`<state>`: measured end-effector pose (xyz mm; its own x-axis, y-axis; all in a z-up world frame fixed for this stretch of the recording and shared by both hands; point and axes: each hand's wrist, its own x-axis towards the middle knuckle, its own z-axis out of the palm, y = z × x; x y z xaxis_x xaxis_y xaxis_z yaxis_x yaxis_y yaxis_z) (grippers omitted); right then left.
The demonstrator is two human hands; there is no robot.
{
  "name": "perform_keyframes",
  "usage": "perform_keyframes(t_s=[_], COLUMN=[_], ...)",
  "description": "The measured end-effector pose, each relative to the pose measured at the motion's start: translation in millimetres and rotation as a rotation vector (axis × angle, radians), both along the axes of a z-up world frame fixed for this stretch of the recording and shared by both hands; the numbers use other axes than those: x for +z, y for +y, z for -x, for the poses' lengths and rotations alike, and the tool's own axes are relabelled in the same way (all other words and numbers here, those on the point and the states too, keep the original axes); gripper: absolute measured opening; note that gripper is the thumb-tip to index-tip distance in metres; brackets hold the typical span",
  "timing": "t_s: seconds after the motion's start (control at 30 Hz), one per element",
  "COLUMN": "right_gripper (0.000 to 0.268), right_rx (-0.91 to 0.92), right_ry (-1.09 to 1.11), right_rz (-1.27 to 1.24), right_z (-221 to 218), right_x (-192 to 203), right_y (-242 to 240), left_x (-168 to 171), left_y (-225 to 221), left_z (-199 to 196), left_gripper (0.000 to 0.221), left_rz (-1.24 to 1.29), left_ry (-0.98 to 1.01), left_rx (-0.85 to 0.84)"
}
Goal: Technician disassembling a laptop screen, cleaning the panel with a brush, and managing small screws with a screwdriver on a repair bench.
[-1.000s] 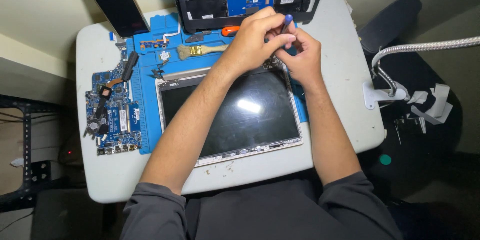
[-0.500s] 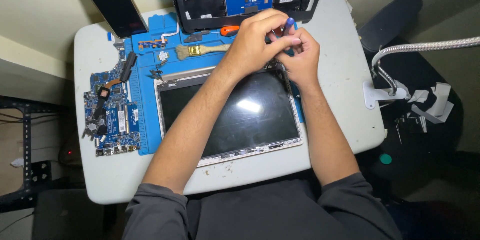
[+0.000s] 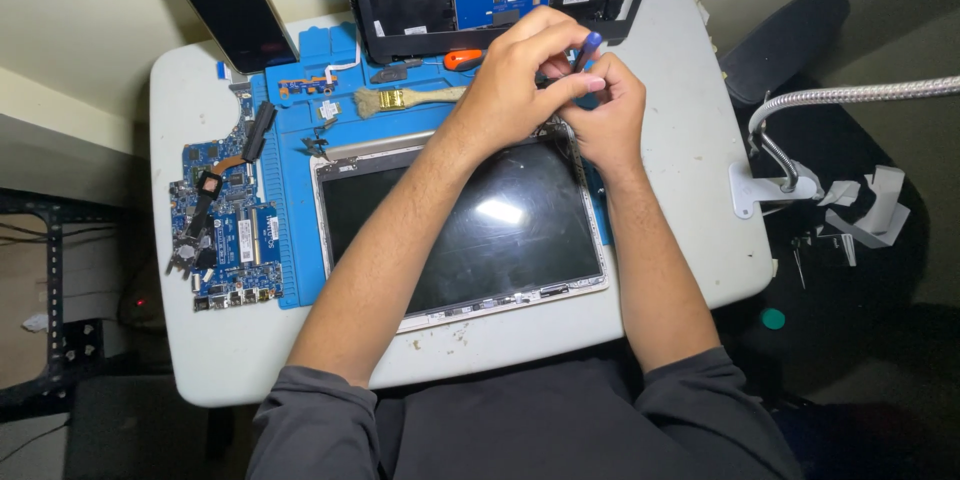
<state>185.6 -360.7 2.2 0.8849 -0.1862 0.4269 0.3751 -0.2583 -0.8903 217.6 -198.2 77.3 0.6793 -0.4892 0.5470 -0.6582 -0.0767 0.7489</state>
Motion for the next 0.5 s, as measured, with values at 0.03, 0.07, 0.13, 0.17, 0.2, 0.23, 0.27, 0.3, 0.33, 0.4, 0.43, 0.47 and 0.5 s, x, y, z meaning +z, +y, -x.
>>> perform_keyframes(t_s=[0.03,0.07,0.13,0.17,0.2,0.23,0.27,0.3,0.33,0.4,0.43,0.47,0.5], right_gripper=[0.041,0.029,0.024,0.026,0.034,0.034,0.024,0.015,0.015,0.006,0.006,0.007,0.008], right_rx=[0.001,0.021,0.041,0.213,0.387,0.390,0.289,0.188,0.186,0.114,0.114,0.105,0.096], right_ry=[-0.002,0.030,0.061,0.053,0.046,0.049,0.068,0.088,0.090,-0.004,-0.004,0.003,0.009], right_rz=[0.000,0.014,0.030,-0.005,-0.041,-0.042,0.012,0.066,0.066,0.059,0.058,0.050,0.041], right_z=[2.0,4.7,6.5,5.6,5.7,7.0,7.1,7.1,8.6,10.4,10.2,10.7,11.2], right_x=[6.8,13.6,18.8,17.1,14.5,9.7,5.9,2.1,7.4,18.4,19.8,20.7,21.5], right_y=[3.9,7.0,4.4,-1.2,-5.7,-6.3,-7.8,-9.6,-6.1,0.9,1.9,3.6,5.4], left_x=[-1.3,-2.8,-4.0,-3.7,-4.3,3.5,12.2,20.9,21.6,23.3,17.0,10.0,3.0], left_y=[0.0,-0.8,0.2,2.1,5.2,8.7,11.0,13.2,13.7,14.6,11.0,8.1,5.4], left_z=[-0.7,-1.1,-2.8,-4.1,-4.1,0.4,3.5,6.6,7.3,8.1,5.4,3.5,1.7], left_gripper=[0.022,0.014,0.007,0.021,0.036,0.036,0.026,0.018,0.018,0.019,0.019,0.008,0.013], left_rz=[0.000,-0.010,-0.020,-0.034,-0.050,-0.050,-0.054,-0.057,-0.057,-0.060,-0.060,-0.020,0.019], left_ry=[-0.002,-0.021,-0.042,-0.021,0.003,0.005,0.058,0.111,0.113,0.083,0.083,0.007,-0.070], left_rx=[0.001,0.042,0.083,0.057,0.035,0.038,-0.033,-0.103,-0.105,-0.133,-0.134,-0.048,0.036])
